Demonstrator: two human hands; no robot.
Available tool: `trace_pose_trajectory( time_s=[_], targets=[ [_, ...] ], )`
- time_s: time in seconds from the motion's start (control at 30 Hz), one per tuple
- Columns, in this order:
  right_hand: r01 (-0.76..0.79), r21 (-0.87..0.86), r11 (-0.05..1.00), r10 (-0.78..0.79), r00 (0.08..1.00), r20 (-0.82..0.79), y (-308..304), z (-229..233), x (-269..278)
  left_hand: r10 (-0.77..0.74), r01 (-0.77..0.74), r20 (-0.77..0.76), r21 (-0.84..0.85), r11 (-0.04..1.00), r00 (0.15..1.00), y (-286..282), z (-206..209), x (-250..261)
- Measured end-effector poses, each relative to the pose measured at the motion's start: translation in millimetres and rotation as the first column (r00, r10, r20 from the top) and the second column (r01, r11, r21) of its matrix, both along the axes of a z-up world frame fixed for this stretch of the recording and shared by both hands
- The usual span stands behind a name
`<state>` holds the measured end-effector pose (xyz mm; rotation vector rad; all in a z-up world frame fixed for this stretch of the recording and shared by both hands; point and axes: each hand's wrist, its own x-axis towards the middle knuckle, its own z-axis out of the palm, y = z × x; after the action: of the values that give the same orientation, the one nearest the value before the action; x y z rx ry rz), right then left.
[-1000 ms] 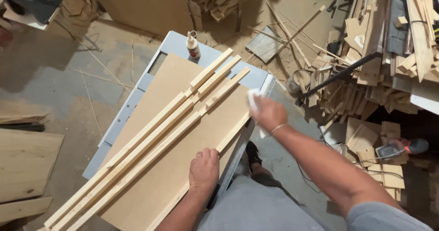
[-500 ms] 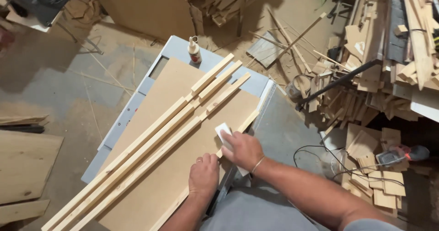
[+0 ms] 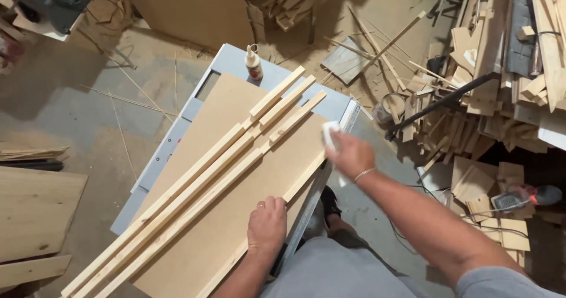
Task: Organizing notched wooden slats and applying glue or cleaning joints on a workbench
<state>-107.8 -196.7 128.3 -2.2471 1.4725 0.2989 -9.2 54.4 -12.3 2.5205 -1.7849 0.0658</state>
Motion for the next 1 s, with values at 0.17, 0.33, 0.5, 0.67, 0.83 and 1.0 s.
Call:
trace_pose_trajectory(
  time_s=[0.17,0.33,0.5,0.67,0.83,1.0],
  targets=[
    [-0.293,-0.193,0.937,0.323,0.934,0.154,57.7,-71.5,-1.4,0.002,0.001,0.058,-0.047,0.999,0.998,-3.5,0.6,1.9],
    [-0.093,0.116,0.989,0.091,0.995,0.027,9.8,-7.3,0.8,0.006,-0.001,0.056,-0.092,0.996,0.998,-0.1,-4.0,0.8],
    [-0.390,-0.200,0.899,0.427,0.884,0.193,67.9,-42.8,7.6,-0.003,0.003,0.043,-0.010,1.000,0.999,-2.0,-2.1,1.2],
    [-0.224,-0.142,0.964,0.240,0.965,0.110,4.4,-48.8,-11.1,-0.002,0.004,0.090,-0.022,1.000,0.996,-3.4,2.3,2.3],
    [-0.351,-0.196,0.916,0.387,0.901,0.195,54.5,-61.3,1.6,-0.005,0.009,0.088,-0.048,0.999,0.996,-4.2,0.9,1.9],
    [-0.169,-0.193,0.966,0.186,0.980,0.073,-21.9,-66.6,-22.6,-0.011,0.016,0.087,-0.064,0.998,0.996,-2.0,3.4,1.3]
  ],
)
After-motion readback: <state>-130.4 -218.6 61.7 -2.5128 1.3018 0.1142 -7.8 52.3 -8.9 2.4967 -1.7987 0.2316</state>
